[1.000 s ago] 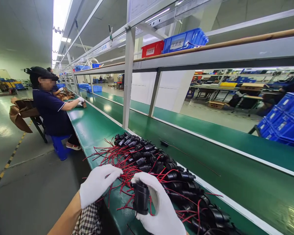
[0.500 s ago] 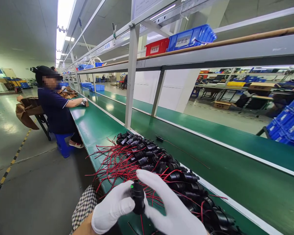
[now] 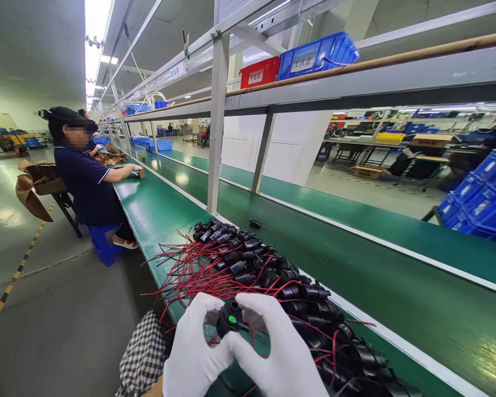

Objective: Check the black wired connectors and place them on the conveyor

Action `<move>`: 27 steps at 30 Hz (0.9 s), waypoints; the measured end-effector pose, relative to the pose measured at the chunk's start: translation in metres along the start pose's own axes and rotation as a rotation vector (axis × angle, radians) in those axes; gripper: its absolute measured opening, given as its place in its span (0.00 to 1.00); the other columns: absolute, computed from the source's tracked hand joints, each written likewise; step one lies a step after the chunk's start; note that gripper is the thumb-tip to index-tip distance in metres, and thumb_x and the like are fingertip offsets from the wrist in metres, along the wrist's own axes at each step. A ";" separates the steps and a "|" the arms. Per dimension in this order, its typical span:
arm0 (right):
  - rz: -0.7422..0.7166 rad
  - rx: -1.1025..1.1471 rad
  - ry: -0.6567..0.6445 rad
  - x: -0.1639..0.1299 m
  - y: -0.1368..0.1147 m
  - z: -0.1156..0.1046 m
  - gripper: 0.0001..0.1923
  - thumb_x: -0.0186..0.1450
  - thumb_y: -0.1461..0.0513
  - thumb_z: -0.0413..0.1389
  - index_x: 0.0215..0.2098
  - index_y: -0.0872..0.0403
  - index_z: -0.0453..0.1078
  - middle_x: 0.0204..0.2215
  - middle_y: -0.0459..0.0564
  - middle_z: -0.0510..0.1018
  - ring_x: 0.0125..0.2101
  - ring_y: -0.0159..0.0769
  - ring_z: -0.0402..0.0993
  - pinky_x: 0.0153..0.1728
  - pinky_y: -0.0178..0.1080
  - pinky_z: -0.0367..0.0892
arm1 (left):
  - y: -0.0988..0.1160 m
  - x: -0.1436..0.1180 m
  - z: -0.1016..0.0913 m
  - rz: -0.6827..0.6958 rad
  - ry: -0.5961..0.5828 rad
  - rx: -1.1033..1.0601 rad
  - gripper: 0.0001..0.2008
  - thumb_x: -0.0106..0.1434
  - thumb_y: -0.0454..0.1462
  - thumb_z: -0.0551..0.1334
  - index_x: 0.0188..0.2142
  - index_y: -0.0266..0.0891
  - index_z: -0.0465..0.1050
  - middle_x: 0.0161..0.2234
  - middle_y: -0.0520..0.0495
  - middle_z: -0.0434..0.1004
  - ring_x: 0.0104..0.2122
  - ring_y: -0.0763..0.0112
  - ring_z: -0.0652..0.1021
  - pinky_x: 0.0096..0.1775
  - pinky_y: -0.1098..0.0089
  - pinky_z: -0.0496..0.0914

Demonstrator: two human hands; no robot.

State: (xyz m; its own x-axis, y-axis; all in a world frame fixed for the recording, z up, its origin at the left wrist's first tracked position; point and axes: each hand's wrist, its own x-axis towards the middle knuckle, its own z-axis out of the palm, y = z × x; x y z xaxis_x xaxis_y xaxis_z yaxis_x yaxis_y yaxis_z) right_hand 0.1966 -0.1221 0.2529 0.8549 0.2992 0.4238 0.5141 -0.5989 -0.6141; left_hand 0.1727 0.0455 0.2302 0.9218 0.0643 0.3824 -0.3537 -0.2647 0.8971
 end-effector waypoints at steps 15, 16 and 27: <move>0.626 1.674 -0.167 0.015 0.003 0.039 0.23 0.64 0.40 0.56 0.43 0.49 0.70 0.25 0.41 0.71 0.18 0.25 0.66 0.21 0.27 0.71 | -0.018 -0.005 0.029 -0.358 -0.532 -1.282 0.22 0.62 0.51 0.65 0.39 0.31 0.76 0.31 0.40 0.77 0.29 0.66 0.78 0.39 0.63 0.71; 0.673 1.719 -0.169 0.013 0.000 0.043 0.22 0.65 0.42 0.57 0.44 0.50 0.70 0.23 0.39 0.69 0.15 0.22 0.61 0.17 0.25 0.67 | -0.014 -0.005 0.029 -0.398 -0.543 -1.340 0.20 0.62 0.49 0.66 0.38 0.32 0.75 0.31 0.42 0.76 0.30 0.68 0.77 0.41 0.65 0.70; 0.773 1.693 -0.260 0.003 -0.007 0.039 0.24 0.60 0.41 0.61 0.43 0.49 0.72 0.18 0.39 0.67 0.14 0.25 0.64 0.13 0.26 0.65 | 0.005 -0.002 0.025 -0.538 -0.585 -1.466 0.21 0.62 0.52 0.65 0.32 0.34 0.71 0.26 0.52 0.63 0.25 0.77 0.68 0.35 0.73 0.67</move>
State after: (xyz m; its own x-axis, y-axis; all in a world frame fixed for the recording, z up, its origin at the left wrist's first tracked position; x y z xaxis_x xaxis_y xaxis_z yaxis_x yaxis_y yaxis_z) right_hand 0.1981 -0.0878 0.2320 0.8057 0.5455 -0.2307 -0.5627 0.5835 -0.5856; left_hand 0.1732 0.0196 0.2287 0.7911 -0.5914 0.1564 0.4749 0.7548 0.4524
